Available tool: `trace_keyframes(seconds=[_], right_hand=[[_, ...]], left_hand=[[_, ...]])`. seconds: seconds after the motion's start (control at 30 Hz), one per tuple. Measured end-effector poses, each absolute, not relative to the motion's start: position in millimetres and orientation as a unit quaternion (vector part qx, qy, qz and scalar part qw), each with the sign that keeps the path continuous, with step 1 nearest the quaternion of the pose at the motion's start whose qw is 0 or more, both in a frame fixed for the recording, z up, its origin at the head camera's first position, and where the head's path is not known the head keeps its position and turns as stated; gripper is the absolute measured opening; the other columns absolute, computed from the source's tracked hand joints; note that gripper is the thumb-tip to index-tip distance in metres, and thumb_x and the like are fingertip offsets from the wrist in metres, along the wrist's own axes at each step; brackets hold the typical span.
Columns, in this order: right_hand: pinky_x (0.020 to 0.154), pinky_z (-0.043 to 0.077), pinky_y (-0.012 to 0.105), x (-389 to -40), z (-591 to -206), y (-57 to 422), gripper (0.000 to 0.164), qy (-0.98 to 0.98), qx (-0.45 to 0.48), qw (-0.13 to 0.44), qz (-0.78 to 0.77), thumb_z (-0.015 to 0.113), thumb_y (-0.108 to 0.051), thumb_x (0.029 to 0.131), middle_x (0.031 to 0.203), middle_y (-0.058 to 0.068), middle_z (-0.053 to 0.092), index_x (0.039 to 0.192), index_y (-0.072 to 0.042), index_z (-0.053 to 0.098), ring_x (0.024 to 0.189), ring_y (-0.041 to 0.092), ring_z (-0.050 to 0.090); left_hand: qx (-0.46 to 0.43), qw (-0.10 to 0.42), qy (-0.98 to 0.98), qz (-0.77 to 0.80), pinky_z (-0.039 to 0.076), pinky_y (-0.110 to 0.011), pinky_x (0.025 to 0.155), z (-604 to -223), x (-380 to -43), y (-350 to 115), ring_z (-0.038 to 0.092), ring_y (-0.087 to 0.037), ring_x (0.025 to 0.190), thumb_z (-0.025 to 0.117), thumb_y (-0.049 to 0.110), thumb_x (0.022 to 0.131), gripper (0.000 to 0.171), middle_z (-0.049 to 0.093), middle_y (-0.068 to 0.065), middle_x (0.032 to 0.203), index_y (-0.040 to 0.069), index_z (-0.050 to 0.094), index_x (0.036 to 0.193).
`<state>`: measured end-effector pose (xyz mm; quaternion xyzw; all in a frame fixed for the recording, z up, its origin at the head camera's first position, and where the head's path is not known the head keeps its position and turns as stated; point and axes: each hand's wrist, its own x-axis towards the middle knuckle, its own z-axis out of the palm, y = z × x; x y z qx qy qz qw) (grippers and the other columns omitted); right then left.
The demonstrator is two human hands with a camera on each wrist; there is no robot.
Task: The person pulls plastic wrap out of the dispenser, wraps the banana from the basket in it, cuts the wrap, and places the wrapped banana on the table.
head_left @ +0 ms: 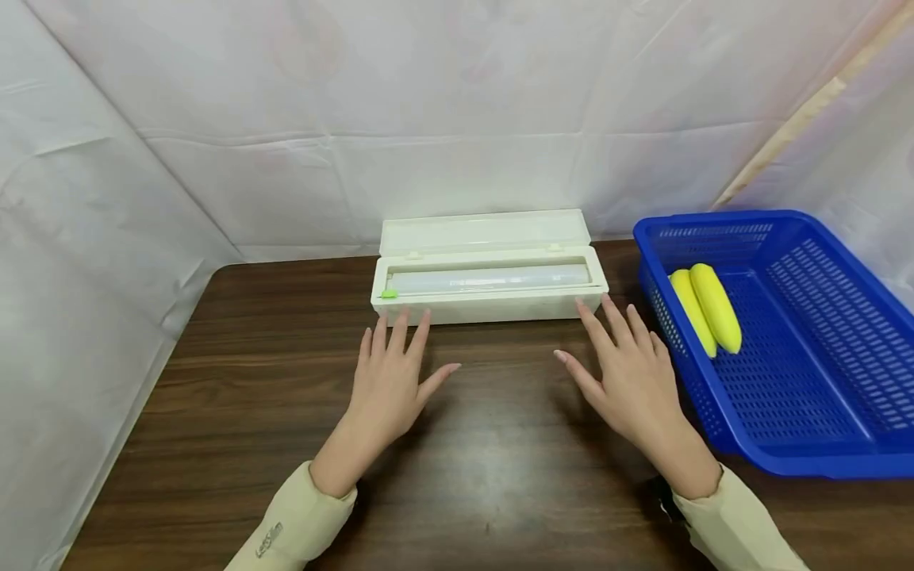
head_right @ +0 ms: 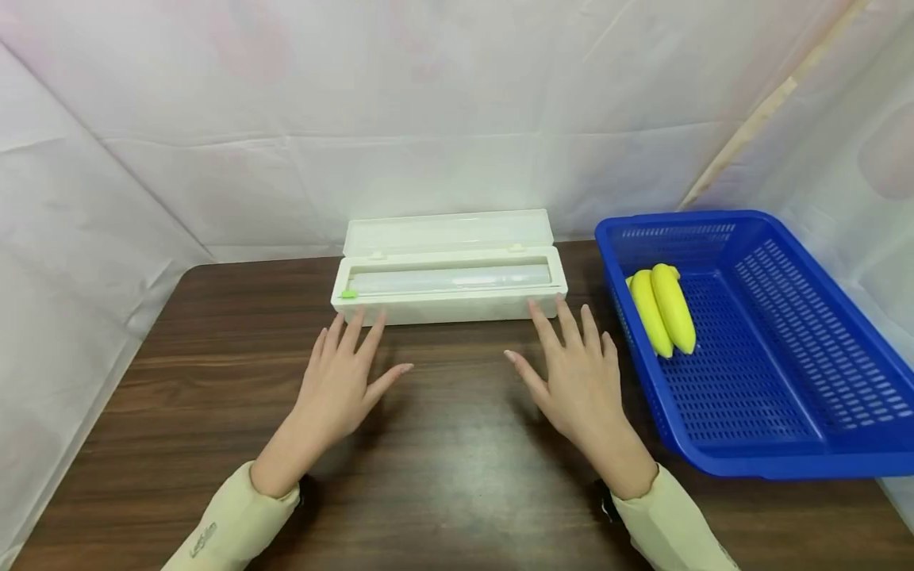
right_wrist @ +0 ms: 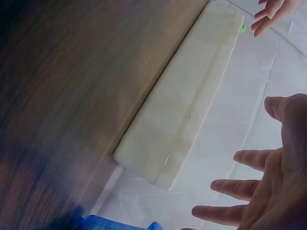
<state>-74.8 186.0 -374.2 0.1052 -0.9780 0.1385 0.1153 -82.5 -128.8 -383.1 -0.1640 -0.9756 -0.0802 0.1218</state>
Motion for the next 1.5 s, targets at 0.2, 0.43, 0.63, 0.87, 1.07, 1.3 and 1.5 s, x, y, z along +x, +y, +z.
trace_keyframes(seconds=[0.2,0.43,0.63,0.87,1.07,1.3,1.5], right_hand=[[0.11,0.033,0.078,-82.3,-377.0,187.2,0.073,-0.978,0.1,0.116,0.144,0.063,-0.049,0.104,0.166,0.026,0.036,0.165,-0.017,0.039,0.15,0.057,0.032],[0.111,0.035,0.077,-92.2,-378.8,187.2,0.071,-0.976,0.093,0.122,0.152,0.062,-0.049,0.105,0.167,0.026,0.035,0.164,-0.016,0.04,0.151,0.056,0.031],[0.11,0.036,0.077,-100.5,-381.2,188.1,0.069,-0.976,0.089,0.12,0.159,0.062,-0.047,0.106,0.166,0.027,0.035,0.163,-0.014,0.041,0.15,0.057,0.031],[0.109,0.037,0.077,-112.5,-385.4,186.6,0.066,-0.975,0.082,0.117,0.17,0.06,-0.042,0.108,0.165,0.03,0.035,0.163,-0.011,0.041,0.15,0.057,0.032],[0.107,0.039,0.078,-122.2,-388.3,185.1,0.063,-0.972,0.08,0.122,0.182,0.061,-0.037,0.109,0.164,0.031,0.035,0.162,-0.008,0.043,0.148,0.058,0.034],[0.106,0.039,0.078,-127.3,-390.3,184.4,0.063,-0.972,0.081,0.116,0.186,0.061,-0.035,0.109,0.165,0.032,0.034,0.162,-0.008,0.042,0.148,0.058,0.035],[0.106,0.04,0.077,-128.1,-390.8,185.7,0.062,-0.973,0.082,0.11,0.185,0.06,-0.034,0.11,0.163,0.034,0.035,0.162,-0.007,0.042,0.147,0.058,0.037]], left_hand=[[-0.144,0.113,-0.979,-0.087,0.035,-0.067,0.118,-382.4,-95.3,-133.2,0.036,-0.054,0.149,0.063,0.059,0.101,0.082,0.038,-0.029,0.164,0.007,0.043,0.161],[-0.131,0.112,-0.98,-0.103,0.033,-0.068,0.12,-381.1,-103.3,-134.5,0.034,-0.054,0.15,0.063,0.057,0.103,0.08,0.035,-0.03,0.165,0.006,0.043,0.161],[-0.122,0.119,-0.98,-0.102,0.035,-0.069,0.117,-383.2,-109.3,-136.2,0.035,-0.056,0.149,0.062,0.056,0.104,0.078,0.036,-0.033,0.162,0.004,0.045,0.159],[-0.105,0.114,-0.984,-0.09,0.036,-0.068,0.117,-385.8,-115.2,-140.0,0.036,-0.057,0.148,0.058,0.056,0.106,0.078,0.034,-0.036,0.162,0.003,0.043,0.16],[-0.094,0.107,-0.986,-0.09,0.035,-0.068,0.118,-386.9,-118.2,-142.1,0.035,-0.057,0.148,0.057,0.057,0.106,0.077,0.033,-0.035,0.162,0.004,0.043,0.16],[-0.097,0.101,-0.984,-0.109,0.034,-0.065,0.12,-387.6,-121.8,-143.8,0.037,-0.055,0.149,0.057,0.053,0.107,0.075,0.032,-0.038,0.162,-0.001,0.045,0.158],[-0.112,0.117,-0.979,-0.122,0.033,-0.058,0.123,-386.9,-123.9,-144.0,0.04,-0.056,0.146,0.06,0.048,0.107,0.074,0.032,-0.042,0.159,-0.009,0.047,0.153]])
